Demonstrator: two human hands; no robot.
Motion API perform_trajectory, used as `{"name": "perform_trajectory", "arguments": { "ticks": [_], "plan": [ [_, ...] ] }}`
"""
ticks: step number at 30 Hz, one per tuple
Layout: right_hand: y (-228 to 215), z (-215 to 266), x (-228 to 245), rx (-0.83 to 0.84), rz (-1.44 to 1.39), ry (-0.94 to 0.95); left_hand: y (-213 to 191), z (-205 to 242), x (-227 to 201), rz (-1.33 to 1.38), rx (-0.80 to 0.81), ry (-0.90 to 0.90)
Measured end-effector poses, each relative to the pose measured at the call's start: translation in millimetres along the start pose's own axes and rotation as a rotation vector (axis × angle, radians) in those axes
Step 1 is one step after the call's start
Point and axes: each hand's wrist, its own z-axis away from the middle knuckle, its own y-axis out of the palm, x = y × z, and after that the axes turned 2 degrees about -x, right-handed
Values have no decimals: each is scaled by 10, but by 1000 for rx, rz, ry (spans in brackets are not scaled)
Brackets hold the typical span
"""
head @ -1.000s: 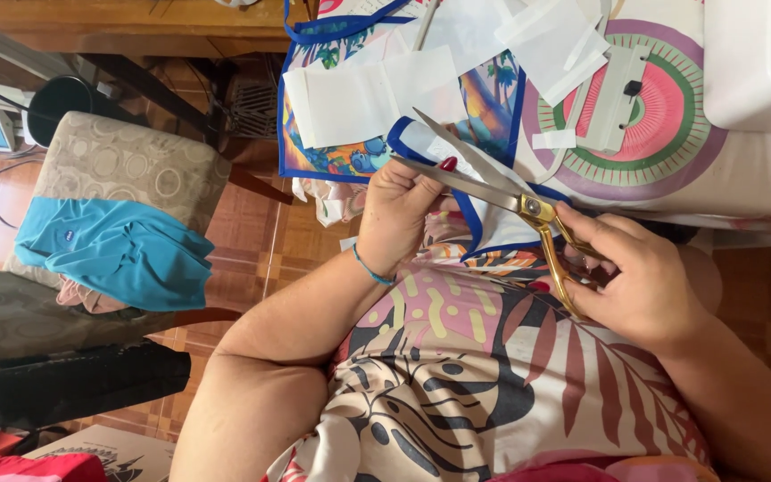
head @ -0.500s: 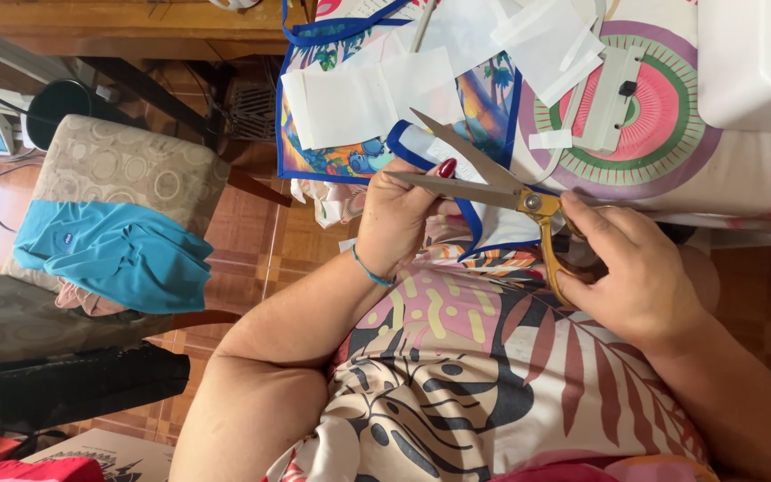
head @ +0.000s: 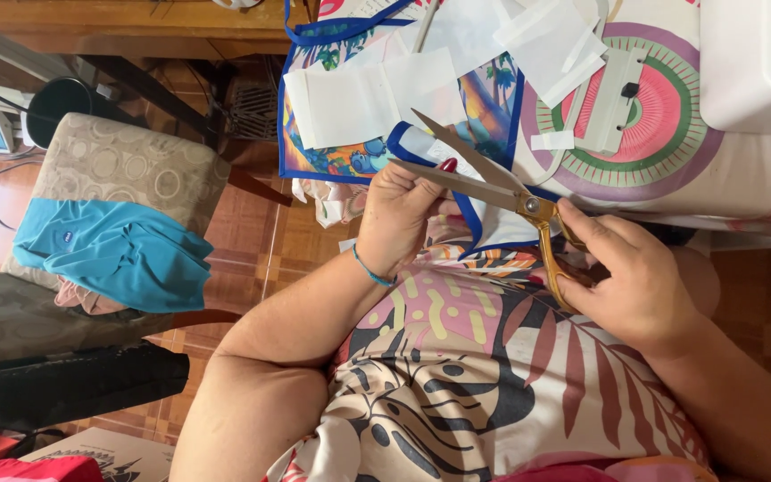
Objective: Trimming excess fabric with scissors and removing the finished embroidery from a hoop.
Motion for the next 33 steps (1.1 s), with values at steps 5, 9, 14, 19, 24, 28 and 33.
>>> {"name": "perform_trajectory", "arguments": {
  "ticks": [5, 9, 14, 19, 24, 28, 33],
  "plan": [
    [-52, -6, 51, 43, -156, 89, -178, -41, 144, 42, 50, 23],
    [-52, -4, 65, 59, -239, 137, -249, -85, 165, -29, 24, -5],
    [-48, 8, 21, 47, -236, 113, -225, -70, 151, 13, 81, 26],
    [-42, 15, -2, 9, -191, 44, -178, -60, 92, -3, 27, 9],
    [-14, 61, -61, 12, -184, 93, -106, -31, 20, 56, 48, -22],
    [-7, 42, -79, 6, -158, 39, -115, -62, 32, 16, 68, 39],
    [-9, 39, -146, 55, -77, 102, 0, -49, -54, -93, -48, 63]
  ]
}}
